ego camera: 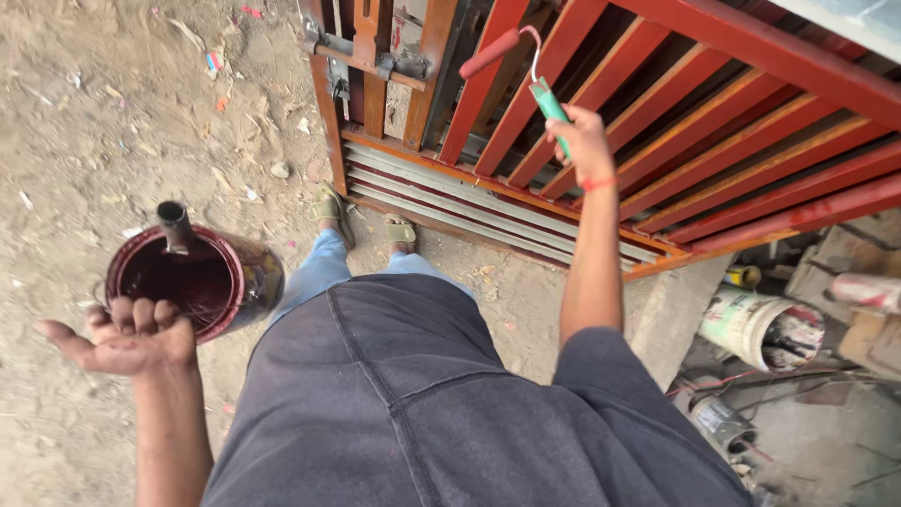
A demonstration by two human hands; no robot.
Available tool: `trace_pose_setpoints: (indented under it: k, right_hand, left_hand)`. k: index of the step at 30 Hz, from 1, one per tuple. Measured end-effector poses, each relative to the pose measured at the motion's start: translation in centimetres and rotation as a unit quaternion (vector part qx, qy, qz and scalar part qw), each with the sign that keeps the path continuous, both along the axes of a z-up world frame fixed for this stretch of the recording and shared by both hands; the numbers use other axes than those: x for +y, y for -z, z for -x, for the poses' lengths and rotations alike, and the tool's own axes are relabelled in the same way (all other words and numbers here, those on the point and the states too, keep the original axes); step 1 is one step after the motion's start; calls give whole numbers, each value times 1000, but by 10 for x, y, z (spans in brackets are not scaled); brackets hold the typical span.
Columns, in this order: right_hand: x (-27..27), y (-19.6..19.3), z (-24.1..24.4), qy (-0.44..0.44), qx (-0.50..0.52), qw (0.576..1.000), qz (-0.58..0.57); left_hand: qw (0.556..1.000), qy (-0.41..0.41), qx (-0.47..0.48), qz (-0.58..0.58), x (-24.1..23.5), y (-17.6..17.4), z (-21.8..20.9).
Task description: The person paints a metal gate red using a paint roller and a paint can. They repeatedly dip the roller into the can and apply paint to the vertical bars and horizontal frame of the gate.
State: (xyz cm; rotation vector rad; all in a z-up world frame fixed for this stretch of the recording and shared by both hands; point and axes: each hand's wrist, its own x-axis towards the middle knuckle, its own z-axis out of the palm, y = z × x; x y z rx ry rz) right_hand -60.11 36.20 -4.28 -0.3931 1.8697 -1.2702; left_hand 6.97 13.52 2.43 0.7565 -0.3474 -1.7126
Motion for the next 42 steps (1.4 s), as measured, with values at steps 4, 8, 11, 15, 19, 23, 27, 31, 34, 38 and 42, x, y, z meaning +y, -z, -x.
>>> trace_pose_setpoints:
  k: [4,8,11,15,19,23,27,31,34,38,42]
  right_hand:
    - [5,15,-73,124,129,983,34]
    - [-20,66,-109,209,133,969,7]
    - [-39,97,-106,193,294,936,-5]
    - [-41,103,-70,235,-161,951,125]
    - [-25,74,-25,167,-154,967,113]
    - [-4,53,-46,160,-5,982,97]
    - [-13,61,-67,208,395,885,136]
    - [-38,100,-57,218,381,890,125]
    - [-48,123,-14,215,326,908,155]
    - [-41,157,18,156,334,892,261]
    - [-6,193,1,154,139,971,117]
  left_hand:
    - [993,-91,-38,-58,0,7,4]
    - [994,-59,-51,-71,0,8,7]
    - [999,33,17,10,-4,2,24]
    - [995,-31,-84,-43,-11,-6,34]
    - [995,-1,-87,-39,-19,-5,32]
    - [991,129,10,21,-22,-10,12]
    - [995,98,32,9,-29,3,19]
    - [997,30,-67,-18,-24,1,14]
    - [993,111,-46,-2,-26,-2,17]
    - [993,73,-96,-3,-30,0,13]
    - [978,201,34,43,-32,2,19]
